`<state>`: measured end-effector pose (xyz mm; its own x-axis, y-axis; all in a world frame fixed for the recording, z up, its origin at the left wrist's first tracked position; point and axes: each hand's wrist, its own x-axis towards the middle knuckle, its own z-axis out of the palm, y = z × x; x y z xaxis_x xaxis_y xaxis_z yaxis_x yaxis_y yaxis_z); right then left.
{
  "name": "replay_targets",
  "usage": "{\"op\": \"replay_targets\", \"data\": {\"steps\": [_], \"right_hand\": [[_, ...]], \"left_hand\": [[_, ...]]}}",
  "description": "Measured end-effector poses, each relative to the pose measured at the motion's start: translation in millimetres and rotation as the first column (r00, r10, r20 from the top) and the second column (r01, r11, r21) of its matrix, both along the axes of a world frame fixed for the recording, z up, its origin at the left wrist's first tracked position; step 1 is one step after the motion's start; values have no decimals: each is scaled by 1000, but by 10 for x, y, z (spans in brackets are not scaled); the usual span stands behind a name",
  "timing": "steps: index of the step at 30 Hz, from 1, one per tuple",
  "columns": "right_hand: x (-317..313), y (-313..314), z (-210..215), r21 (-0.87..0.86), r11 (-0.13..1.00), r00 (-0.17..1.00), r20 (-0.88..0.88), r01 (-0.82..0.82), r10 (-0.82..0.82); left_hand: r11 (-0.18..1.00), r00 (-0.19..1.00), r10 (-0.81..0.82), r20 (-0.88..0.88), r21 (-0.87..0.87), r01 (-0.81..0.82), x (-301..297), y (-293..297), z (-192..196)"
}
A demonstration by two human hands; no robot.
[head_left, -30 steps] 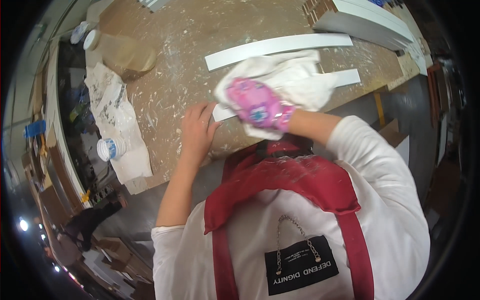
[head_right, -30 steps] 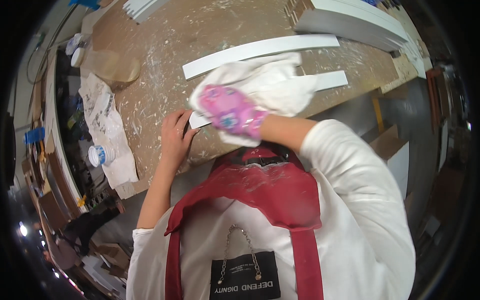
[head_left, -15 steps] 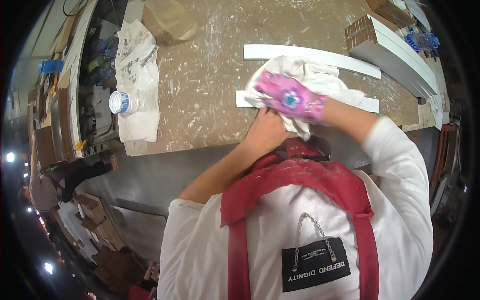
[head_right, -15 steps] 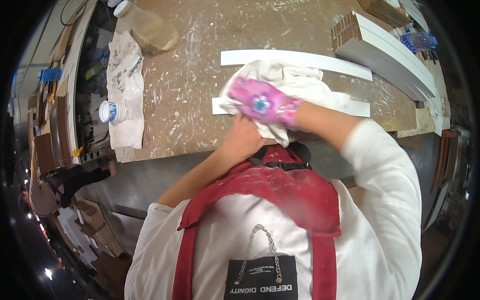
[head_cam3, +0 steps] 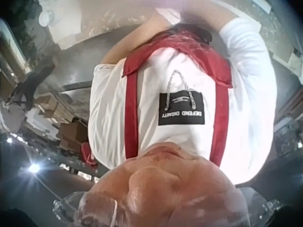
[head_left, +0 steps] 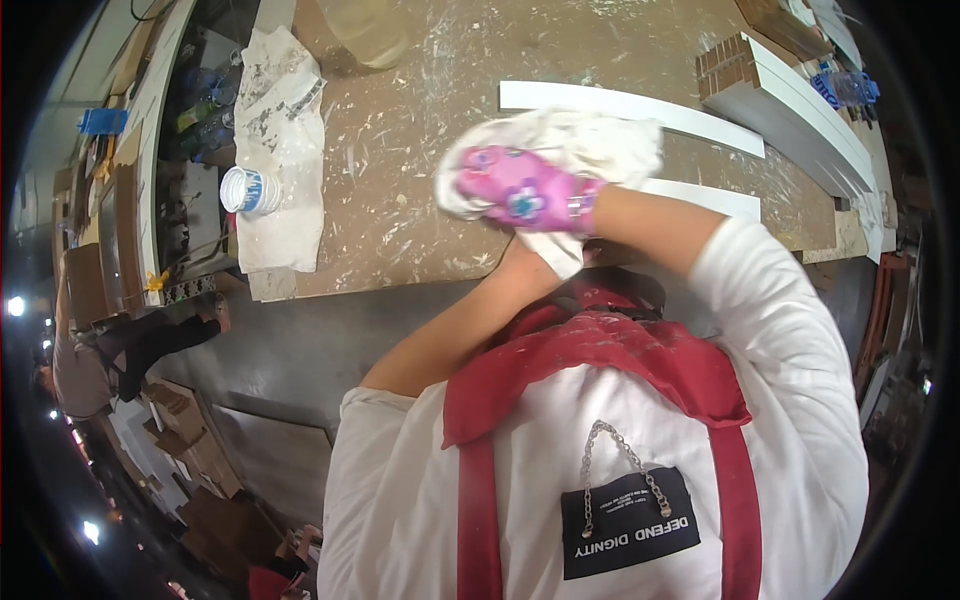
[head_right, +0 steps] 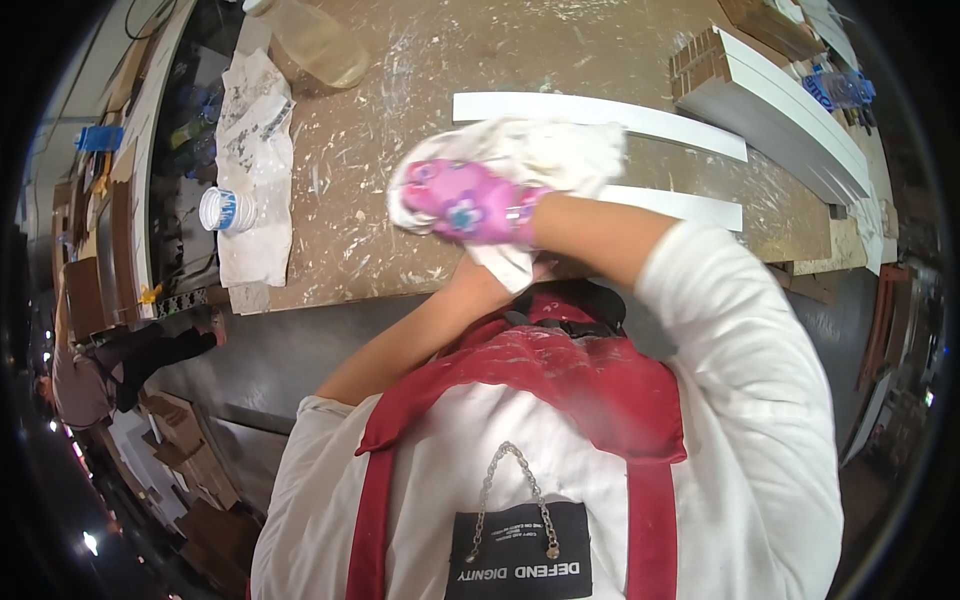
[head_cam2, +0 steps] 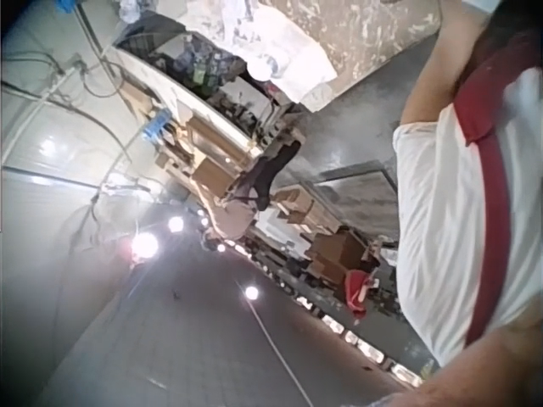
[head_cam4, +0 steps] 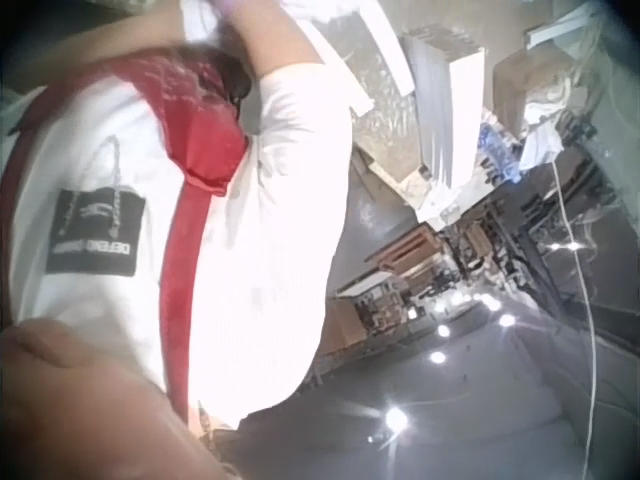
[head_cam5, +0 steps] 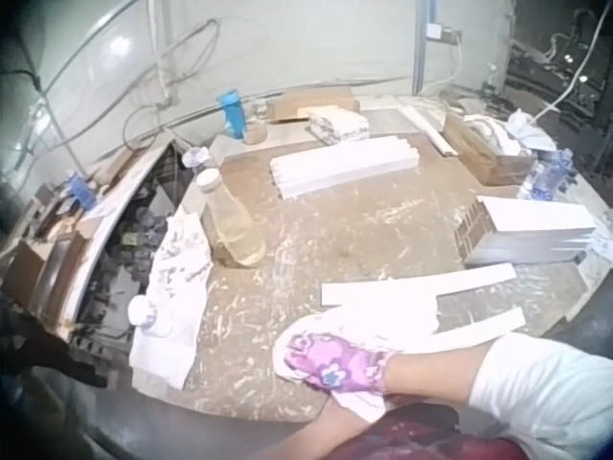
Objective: The person cleans white slats one at a time using a white cloth and liquid from a bottle.
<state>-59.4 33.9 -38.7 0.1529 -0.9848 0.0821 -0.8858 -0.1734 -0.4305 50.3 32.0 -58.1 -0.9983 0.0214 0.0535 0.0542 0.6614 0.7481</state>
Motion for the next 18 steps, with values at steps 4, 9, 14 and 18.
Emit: {"op": "replay_targets", "data": {"steps": [4, 9, 14, 18], "right_hand": [[44, -235, 278, 195, 975, 990, 67, 108, -123], [-804, 1257, 847, 208, 825, 131, 938, 525, -320], [-1235, 3052, 1523, 26, 318, 119, 896, 948, -427], [-1231, 3958, 1724, 55, 100, -1, 877, 993, -481]], "left_hand": [[1000, 1000, 14, -10, 6, -14, -14, -3, -102], [886, 983, -26, -184, -460, -62, -84, -268, 255], [956, 1000, 18, -9, -292, -20, -223, -779, 325], [986, 955, -161, 251, 7, 164, -473, -1035, 576]]}}
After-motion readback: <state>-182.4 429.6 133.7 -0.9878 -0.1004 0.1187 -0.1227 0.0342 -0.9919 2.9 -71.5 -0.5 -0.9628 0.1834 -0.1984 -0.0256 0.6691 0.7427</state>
